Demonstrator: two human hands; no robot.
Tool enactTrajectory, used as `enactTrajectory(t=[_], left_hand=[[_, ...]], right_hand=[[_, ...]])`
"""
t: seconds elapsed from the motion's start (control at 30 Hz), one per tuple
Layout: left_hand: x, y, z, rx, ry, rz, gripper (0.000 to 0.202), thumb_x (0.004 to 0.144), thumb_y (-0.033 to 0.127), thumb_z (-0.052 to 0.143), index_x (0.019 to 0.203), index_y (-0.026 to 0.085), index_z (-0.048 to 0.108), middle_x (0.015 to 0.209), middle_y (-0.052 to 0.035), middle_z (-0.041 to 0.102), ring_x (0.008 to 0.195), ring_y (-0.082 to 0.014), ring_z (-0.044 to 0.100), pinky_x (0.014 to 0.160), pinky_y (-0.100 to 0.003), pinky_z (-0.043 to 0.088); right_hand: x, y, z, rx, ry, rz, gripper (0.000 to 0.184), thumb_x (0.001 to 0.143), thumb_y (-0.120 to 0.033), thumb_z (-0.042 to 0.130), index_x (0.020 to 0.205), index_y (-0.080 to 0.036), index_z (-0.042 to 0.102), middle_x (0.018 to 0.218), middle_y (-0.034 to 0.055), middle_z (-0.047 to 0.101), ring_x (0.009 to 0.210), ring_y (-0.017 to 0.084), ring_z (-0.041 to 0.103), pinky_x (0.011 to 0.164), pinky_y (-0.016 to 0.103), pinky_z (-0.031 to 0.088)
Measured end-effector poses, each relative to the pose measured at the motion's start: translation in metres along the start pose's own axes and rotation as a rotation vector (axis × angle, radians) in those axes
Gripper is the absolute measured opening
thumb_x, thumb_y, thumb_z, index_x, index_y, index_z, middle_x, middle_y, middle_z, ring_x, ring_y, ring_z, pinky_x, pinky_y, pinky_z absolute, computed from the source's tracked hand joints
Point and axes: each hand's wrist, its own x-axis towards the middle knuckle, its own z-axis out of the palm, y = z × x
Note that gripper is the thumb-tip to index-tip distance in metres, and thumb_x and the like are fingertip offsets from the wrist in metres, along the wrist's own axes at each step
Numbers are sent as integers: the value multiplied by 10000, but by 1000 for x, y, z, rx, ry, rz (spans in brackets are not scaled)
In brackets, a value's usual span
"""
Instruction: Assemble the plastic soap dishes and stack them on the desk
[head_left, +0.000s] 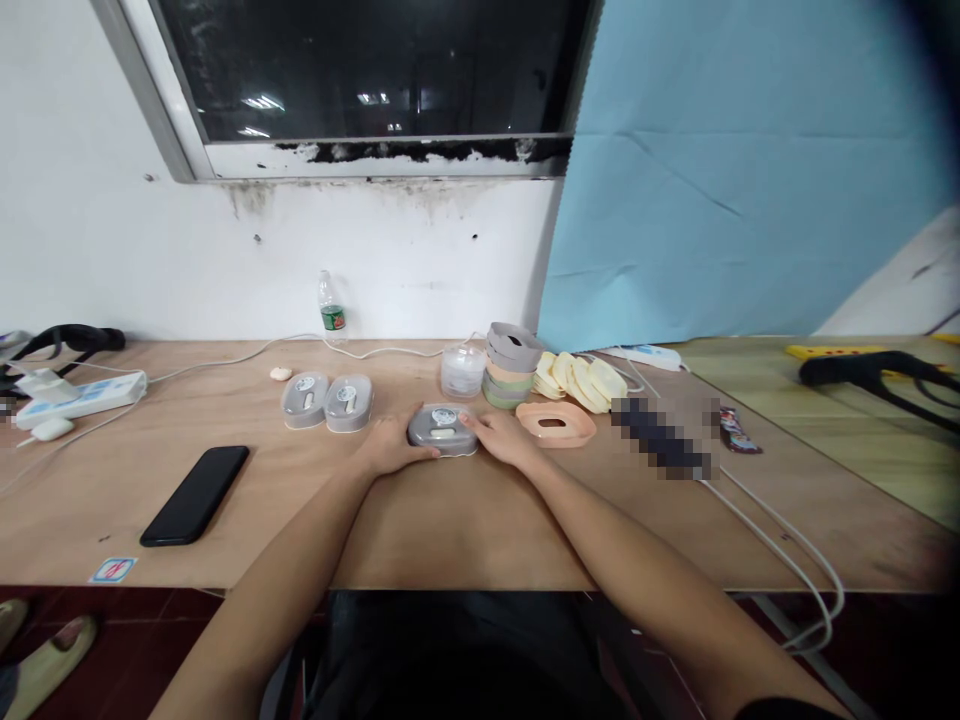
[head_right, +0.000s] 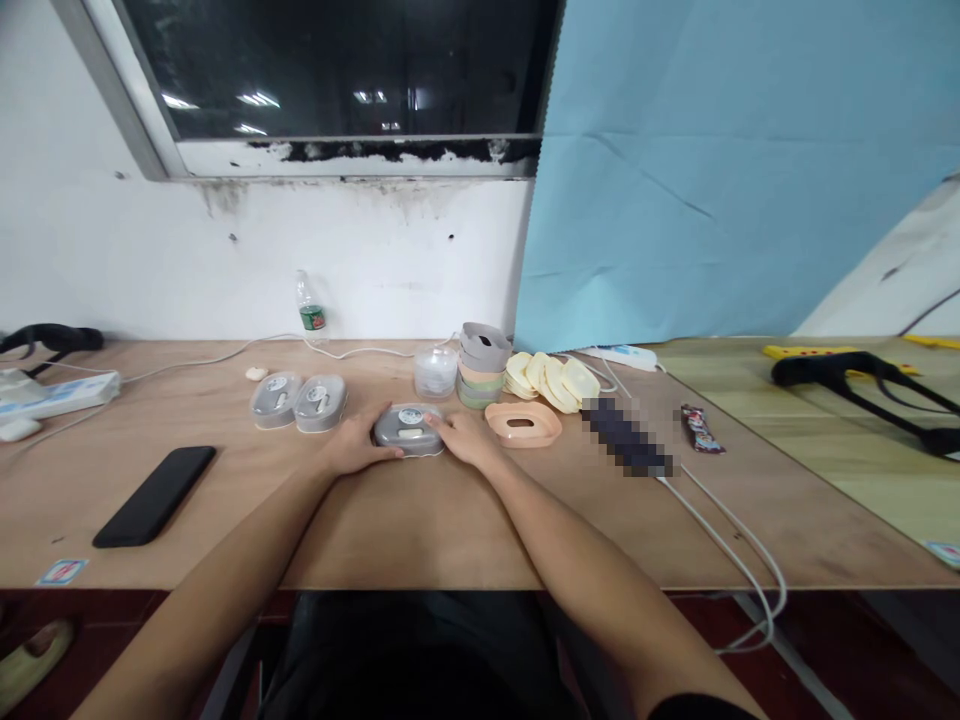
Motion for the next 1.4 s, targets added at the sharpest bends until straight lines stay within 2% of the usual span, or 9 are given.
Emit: enactTrajectory(t=[0.33,0.5,0.73,0.87,1.0,1.1,1.27,1.33,1.4], left_hand=[[1,-9,-3,-116,-2,-18,1015,556,649,726,1399,197,386,1332,-102,539,1162,-301,543,944,-368,455],[3,-13,0,-127,64,18,983,567,605,747,1393,214,385,1307,-90,554,1154,-288,545,969,-377,445],[5,-20,-8,22,276,216,879,642,502,743,1384,205,377,1361,-112,476,1250,-295,445,1059,-431,362],[4,-25,-25,111,546,219,819,699,448,714,1391,201,352,1380,-132,436,1278,-307,406,1072,-450,334],[0,-39,-45,181,931,22,825,722,434,694,1402,171,307,1379,-158,390,1292,-297,364,1079,-426,306],[-7,-56,-58,231,1096,-211,848,701,434,702,1392,140,308,1337,-171,394,1267,-308,358,1077,-438,279],[-18,-81,-63,228,1116,-700,842,654,496,709,1359,208,352,1274,-152,418,1190,-358,390,1006,-533,300],[-19,-88,-61,182,1088,-823,845,646,536,702,1346,218,353,1277,-159,414,1193,-376,382,985,-561,305],[-18,-91,-59,155,1079,-867,852,638,569,697,1332,213,354,1280,-164,412,1204,-383,372,982,-567,306]], right_hand=[[-1,-1,1,-16,11,-64,653,850,-708,276,582,-195,578,603,33,591,577,165,521,526,255,298],[-3,-3,-1,40,6,-45,649,849,-716,266,611,-193,568,647,30,616,615,164,544,532,249,296],[-6,-8,-3,71,17,-39,638,852,-715,269,671,-194,592,694,33,639,655,176,566,558,254,315],[-7,-8,-2,36,32,-74,591,827,-711,353,674,-194,596,695,29,634,634,165,550,547,251,298],[-7,-6,0,32,25,-102,519,828,-661,416,703,-201,621,750,24,657,681,160,565,544,246,287],[-6,-6,1,24,11,-92,455,822,-620,463,730,-209,635,781,18,670,704,160,575,542,245,283],[-6,-5,1,28,7,-93,400,818,-580,496,751,-215,645,811,19,678,722,158,582,549,242,291],[-6,-4,1,33,8,-95,395,818,-577,498,752,-216,647,809,20,679,719,158,581,547,242,290],[-6,-3,2,41,10,-98,388,815,-574,505,754,-219,649,809,21,679,714,157,580,544,241,290]])
